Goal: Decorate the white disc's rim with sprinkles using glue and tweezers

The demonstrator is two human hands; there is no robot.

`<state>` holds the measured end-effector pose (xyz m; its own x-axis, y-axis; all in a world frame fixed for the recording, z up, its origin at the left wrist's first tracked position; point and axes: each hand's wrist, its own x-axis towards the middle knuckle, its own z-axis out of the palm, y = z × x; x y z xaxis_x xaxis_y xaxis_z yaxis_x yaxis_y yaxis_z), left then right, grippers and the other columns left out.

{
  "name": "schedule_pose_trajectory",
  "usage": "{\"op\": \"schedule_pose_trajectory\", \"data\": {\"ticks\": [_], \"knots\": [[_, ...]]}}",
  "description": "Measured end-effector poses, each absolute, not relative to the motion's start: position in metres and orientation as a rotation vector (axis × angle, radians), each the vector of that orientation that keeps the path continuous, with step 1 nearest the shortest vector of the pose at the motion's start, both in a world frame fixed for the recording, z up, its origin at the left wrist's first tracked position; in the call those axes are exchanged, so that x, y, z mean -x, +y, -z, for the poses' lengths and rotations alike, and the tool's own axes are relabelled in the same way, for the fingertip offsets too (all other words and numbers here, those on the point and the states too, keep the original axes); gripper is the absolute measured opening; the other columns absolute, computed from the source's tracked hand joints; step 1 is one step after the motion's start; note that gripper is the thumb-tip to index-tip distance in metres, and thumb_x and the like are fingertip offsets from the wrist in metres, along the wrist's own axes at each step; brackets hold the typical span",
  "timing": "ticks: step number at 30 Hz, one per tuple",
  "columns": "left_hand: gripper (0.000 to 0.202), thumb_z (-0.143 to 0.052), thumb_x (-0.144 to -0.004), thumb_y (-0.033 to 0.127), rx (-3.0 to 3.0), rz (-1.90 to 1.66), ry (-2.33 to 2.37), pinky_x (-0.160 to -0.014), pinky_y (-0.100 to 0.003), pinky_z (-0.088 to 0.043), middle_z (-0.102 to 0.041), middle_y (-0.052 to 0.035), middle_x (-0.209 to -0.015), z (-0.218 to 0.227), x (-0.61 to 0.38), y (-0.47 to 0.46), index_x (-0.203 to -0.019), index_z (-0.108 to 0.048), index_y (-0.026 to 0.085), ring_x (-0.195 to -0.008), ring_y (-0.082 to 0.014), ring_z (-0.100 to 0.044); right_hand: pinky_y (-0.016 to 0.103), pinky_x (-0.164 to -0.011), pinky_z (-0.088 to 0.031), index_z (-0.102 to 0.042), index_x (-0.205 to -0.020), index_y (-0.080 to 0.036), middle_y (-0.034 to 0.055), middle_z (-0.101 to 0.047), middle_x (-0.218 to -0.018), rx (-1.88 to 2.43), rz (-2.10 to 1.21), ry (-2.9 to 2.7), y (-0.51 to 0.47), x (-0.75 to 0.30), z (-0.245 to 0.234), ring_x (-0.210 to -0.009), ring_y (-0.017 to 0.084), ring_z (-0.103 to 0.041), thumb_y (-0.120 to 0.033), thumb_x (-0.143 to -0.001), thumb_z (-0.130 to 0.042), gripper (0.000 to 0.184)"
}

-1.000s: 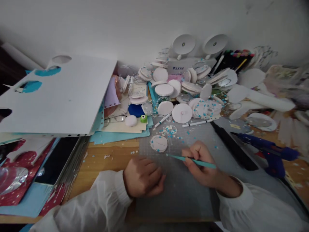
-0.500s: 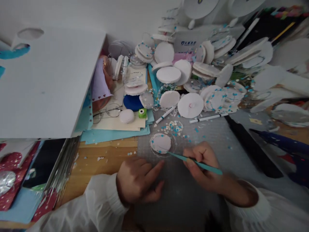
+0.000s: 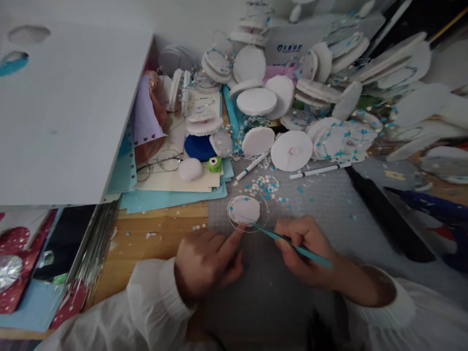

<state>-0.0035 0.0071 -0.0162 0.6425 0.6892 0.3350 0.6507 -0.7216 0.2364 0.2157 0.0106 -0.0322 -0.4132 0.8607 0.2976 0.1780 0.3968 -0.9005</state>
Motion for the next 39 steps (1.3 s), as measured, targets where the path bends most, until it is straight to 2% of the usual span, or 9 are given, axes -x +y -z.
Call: {"op": "schedule_pose_trajectory", "data": {"ticks": [15, 26, 39], "knots": [[0.037, -0.053, -0.078, 0.016, -2.756, -0.602, 1.147, -0.039, -0.029, -0.042, -0.061, 0.0020, -0.055, 0.0202, 0.0033, 0.0056, -0.114, -0.059, 0.007, -0.044, -0.0159, -0.055, 0.024, -0.052, -0.027, -0.032, -0.076, -0.022, -0.0068, -0.037, -0.062, 0.923, -1.056, -1.978, 0.0099, -0.2207, 0.0362, -0.053, 0.007, -0.035, -0.006, -0.077, -0.048, 0.023], [0.037, -0.052, -0.079, 0.017, -2.767, -0.606, 1.158, -0.040, -0.028, -0.040, -0.061, 0.0019, -0.054, 0.0200, 0.0035, 0.0061, -0.114, -0.058, 0.007, -0.044, -0.0151, -0.056, 0.023, -0.052, -0.025, -0.027, -0.068, -0.021, -0.0071, -0.033, -0.058, 0.959, -1.039, -2.065, 0.0112, -0.2214, 0.0341, -0.053, 0.007, -0.033, -0.005, -0.075, -0.048, 0.027], [0.038, -0.052, -0.079, 0.016, -2.762, -0.602, 1.166, -0.040, -0.029, -0.040, -0.061, 0.0024, -0.054, 0.0203, 0.0043, 0.0056, -0.116, -0.058, 0.007, -0.044, -0.0158, -0.056, 0.023, -0.050, -0.025, -0.029, -0.069, -0.021, -0.0078, -0.033, -0.057, 0.915, -0.976, -1.996, 0.0116, -0.2199, 0.0310, -0.050, 0.007, -0.033, -0.004, -0.073, -0.048, 0.026]]}}
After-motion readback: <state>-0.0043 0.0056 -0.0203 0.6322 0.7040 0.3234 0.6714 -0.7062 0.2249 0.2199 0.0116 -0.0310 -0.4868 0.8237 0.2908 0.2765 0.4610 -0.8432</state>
